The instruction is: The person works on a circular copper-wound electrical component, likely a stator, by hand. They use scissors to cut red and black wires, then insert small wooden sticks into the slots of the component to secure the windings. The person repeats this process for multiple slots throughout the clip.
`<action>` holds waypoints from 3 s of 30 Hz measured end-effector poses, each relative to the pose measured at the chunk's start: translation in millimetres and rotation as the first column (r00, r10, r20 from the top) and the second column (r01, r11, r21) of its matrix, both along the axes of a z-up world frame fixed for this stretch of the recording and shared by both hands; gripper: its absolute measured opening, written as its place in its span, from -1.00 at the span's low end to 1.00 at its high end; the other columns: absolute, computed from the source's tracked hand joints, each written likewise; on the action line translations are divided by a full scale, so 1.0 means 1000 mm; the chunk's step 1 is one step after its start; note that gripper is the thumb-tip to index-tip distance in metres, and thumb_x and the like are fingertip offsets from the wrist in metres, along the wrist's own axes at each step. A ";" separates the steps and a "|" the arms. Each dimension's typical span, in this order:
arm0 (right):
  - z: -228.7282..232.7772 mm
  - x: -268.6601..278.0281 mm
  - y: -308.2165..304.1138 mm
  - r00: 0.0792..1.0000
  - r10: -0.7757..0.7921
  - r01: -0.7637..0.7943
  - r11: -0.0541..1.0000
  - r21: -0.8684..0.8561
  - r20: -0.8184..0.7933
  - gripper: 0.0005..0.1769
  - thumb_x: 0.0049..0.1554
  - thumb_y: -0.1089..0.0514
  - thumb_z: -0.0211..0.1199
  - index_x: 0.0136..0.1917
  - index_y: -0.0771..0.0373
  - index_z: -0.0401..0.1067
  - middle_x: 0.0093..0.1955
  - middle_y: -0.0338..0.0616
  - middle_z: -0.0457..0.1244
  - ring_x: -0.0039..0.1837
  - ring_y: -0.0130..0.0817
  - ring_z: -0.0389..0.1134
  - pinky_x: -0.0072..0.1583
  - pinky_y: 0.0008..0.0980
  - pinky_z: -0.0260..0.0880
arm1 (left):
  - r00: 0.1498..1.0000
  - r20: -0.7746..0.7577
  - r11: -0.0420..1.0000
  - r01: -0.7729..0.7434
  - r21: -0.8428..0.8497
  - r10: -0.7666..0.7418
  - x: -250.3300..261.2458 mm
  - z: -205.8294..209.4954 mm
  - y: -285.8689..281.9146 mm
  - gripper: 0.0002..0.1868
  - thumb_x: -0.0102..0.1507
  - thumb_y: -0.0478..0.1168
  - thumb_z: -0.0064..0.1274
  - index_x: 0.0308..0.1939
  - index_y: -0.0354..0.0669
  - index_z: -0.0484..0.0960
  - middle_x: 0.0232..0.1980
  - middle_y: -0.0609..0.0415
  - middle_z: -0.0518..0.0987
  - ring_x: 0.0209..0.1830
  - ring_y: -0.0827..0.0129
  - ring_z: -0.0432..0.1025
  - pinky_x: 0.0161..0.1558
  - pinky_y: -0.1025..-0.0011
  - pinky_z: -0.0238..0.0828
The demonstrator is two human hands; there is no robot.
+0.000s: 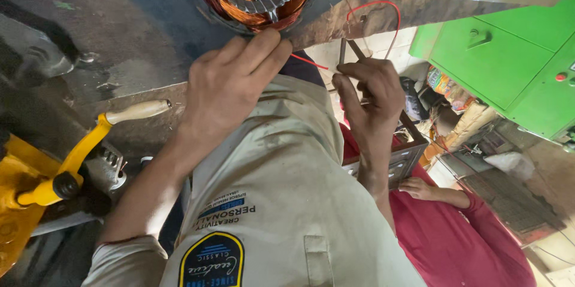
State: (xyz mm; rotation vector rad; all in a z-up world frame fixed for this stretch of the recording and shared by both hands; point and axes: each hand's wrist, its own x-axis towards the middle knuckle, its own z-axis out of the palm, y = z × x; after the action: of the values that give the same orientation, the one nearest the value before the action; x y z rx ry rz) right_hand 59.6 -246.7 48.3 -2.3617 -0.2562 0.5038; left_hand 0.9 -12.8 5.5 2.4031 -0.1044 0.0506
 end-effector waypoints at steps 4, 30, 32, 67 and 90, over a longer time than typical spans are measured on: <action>-0.002 0.000 0.011 0.985 0.075 -0.057 0.992 -0.116 0.157 -0.74 0.11 0.23 0.58 0.07 0.16 0.61 0.04 -0.17 0.24 0.11 -0.30 0.23 0.16 -0.30 0.21 | 1.000 0.004 1.000 0.007 -0.017 -0.006 -0.002 -0.004 0.000 -0.69 0.31 -0.27 0.13 0.14 -0.16 0.63 0.21 0.18 0.52 -0.11 0.42 0.48 -0.14 0.43 0.51; -0.007 0.012 0.047 0.933 0.307 -0.300 0.952 -0.065 0.188 -0.72 0.24 0.36 0.51 0.18 0.24 0.52 0.10 -0.13 0.35 0.09 -0.21 0.37 0.10 -0.32 0.39 | 0.994 -0.085 0.994 -0.082 -0.079 0.075 0.005 0.008 0.000 -0.71 0.32 -0.32 0.17 0.13 -0.16 0.60 -0.04 0.19 0.41 -0.11 0.47 0.49 -0.15 0.48 0.54; -0.009 0.013 0.046 0.938 0.308 -0.301 0.951 -0.070 0.160 -0.73 0.28 0.35 0.51 0.19 0.23 0.51 0.07 -0.15 0.35 0.10 -0.22 0.37 0.11 -0.32 0.39 | 0.997 -0.055 0.993 -0.066 -0.099 0.061 0.005 0.008 0.007 -0.69 0.30 -0.30 0.20 0.13 -0.16 0.62 -0.06 0.18 0.42 -0.12 0.45 0.49 -0.16 0.44 0.52; -0.034 0.008 -0.003 0.987 0.087 -0.102 0.988 0.112 0.132 -0.59 0.28 0.26 0.36 0.38 0.19 0.45 0.25 -0.12 0.20 0.23 -0.33 0.27 0.22 -0.41 0.36 | 0.981 0.154 0.986 -0.096 -0.137 0.117 -0.007 -0.015 0.014 -0.79 0.35 -0.39 0.23 0.04 -0.11 0.64 -0.13 0.20 0.46 -0.16 0.40 0.47 -0.20 0.42 0.45; -0.069 0.003 -0.100 0.619 -0.442 0.781 0.434 0.449 -0.649 -0.65 0.32 0.15 0.18 0.27 0.43 0.41 -0.05 -0.07 0.36 0.00 -0.33 0.42 0.16 -0.32 0.48 | 0.936 -0.271 0.970 0.240 0.030 -0.223 -0.005 0.013 -0.154 -0.85 0.16 -0.25 0.05 -0.20 -0.14 0.61 -0.27 0.08 0.61 -0.29 0.28 0.58 -0.37 0.33 0.52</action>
State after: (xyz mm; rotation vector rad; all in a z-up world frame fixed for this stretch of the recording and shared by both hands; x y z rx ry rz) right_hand 62.4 -347.2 -20.9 -1.3368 0.5859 0.4309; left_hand -3.8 -166.6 18.3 2.4189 -0.2658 -0.3899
